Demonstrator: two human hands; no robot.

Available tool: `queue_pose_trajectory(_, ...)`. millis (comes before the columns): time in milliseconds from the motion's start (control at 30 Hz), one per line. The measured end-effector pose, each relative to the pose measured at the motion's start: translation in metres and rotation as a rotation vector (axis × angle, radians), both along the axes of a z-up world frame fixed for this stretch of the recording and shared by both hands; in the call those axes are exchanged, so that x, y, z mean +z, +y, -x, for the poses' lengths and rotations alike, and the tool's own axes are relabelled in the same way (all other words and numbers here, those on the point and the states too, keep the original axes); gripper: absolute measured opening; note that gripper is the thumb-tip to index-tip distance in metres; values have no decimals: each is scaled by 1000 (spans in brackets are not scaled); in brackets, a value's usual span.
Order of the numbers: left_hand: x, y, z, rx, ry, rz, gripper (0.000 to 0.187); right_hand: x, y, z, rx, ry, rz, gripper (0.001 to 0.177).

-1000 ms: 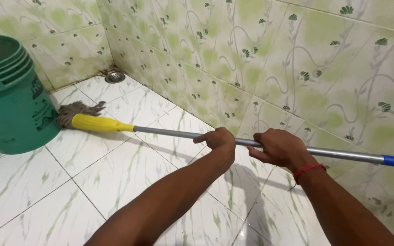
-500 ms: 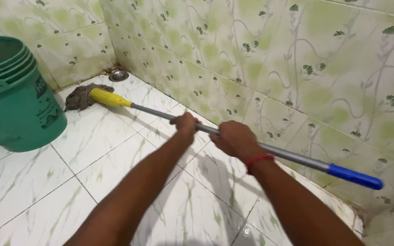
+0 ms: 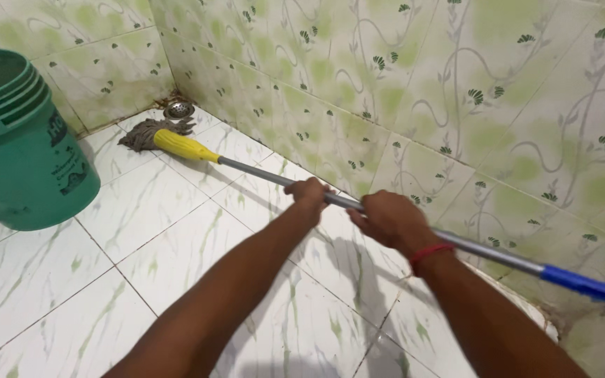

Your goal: The person uses a mop by hand to clean the tiled floor of a room, repeatedly moving the mop head across the surface and around a green bucket.

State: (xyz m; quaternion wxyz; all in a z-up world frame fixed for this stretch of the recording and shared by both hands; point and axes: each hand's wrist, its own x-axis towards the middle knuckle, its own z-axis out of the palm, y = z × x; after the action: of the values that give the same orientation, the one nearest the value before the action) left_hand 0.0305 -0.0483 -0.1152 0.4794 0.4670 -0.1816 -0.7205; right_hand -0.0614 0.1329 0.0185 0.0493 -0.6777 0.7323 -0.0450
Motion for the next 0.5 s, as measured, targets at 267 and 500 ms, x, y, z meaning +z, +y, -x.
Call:
queue_pose_trajectory(267,51,78,46,7,19,-124,93,22,33,61,-41,225,-95,53)
queue_pose_trajectory(500,56,95,42,33,59,-154,78,16,40,70,-78,222,-123,53)
